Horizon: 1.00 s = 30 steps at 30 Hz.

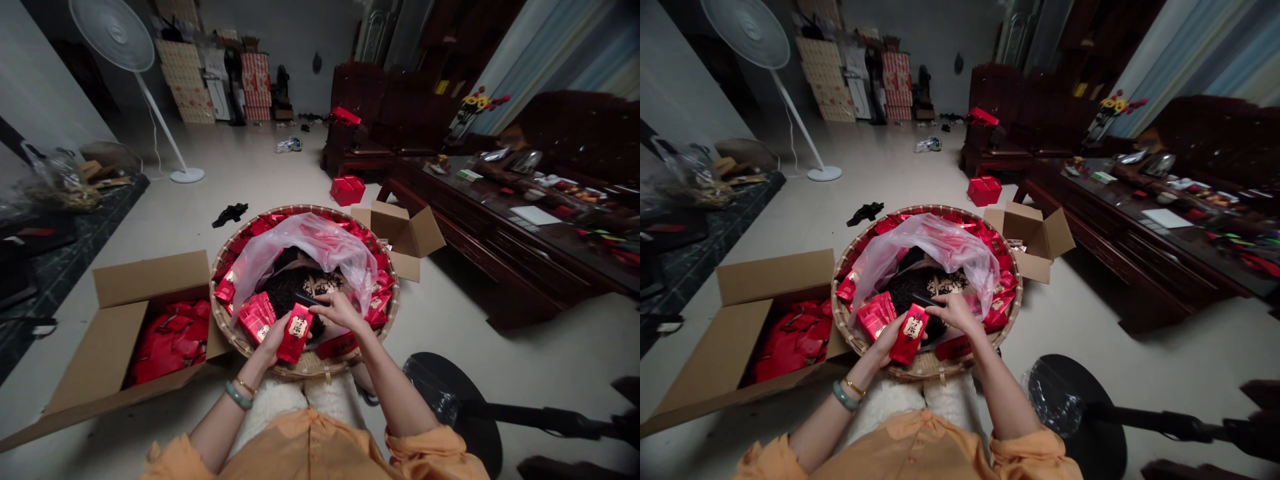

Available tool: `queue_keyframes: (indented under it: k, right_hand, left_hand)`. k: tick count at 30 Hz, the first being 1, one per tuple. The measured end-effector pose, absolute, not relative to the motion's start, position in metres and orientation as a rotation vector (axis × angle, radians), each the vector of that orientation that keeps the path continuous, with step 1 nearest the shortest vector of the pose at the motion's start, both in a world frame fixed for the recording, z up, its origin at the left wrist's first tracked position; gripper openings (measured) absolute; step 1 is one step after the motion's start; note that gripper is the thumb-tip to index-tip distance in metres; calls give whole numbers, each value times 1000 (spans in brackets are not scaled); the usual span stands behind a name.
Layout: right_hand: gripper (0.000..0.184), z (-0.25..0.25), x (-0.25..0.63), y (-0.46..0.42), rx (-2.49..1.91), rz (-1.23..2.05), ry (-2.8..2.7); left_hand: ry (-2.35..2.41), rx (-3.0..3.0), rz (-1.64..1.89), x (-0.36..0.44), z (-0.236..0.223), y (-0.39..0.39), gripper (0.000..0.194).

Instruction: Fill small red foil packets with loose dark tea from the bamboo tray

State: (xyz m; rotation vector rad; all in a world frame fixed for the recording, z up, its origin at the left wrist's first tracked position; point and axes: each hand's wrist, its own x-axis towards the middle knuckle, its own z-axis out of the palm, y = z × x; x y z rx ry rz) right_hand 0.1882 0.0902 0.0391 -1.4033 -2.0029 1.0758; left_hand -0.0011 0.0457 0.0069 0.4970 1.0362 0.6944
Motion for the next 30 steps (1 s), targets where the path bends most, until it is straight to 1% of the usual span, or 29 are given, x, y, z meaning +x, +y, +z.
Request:
queue_keyframes:
  k: [5,13,17,19,21,23,27,30]
  right_hand:
    - [33,37,189,88,-1405,1080,-1976]
    - [38,28,191,85,-1417,1160,-1879]
    - [47,24,200,85,-1493,1209,-1744]
    - [50,19,208,87,-1567,1132,-1668]
    - [49,12,216,89,-1657,960,-1686]
    - [47,4,220,88,-1807,781,-1783]
    - [46,-8,219,82,-2148,550,-1992]
    - [43,-9,214,80,-2136,444,-2047]
  left_hand:
    - [1027,496,700,-1,6,45,45]
    - [1044,501,683,1,6,44,45]
    - [1049,501,712,-2,6,46,46]
    - [1061,491,744,-4,7,47,46]
    - [1053,479,755,-5,8,47,45]
    - [1022,481,755,-4,10,47,45]
    - [985,480,739,-1,11,45,47]
    - [987,471,730,0,10,44,47]
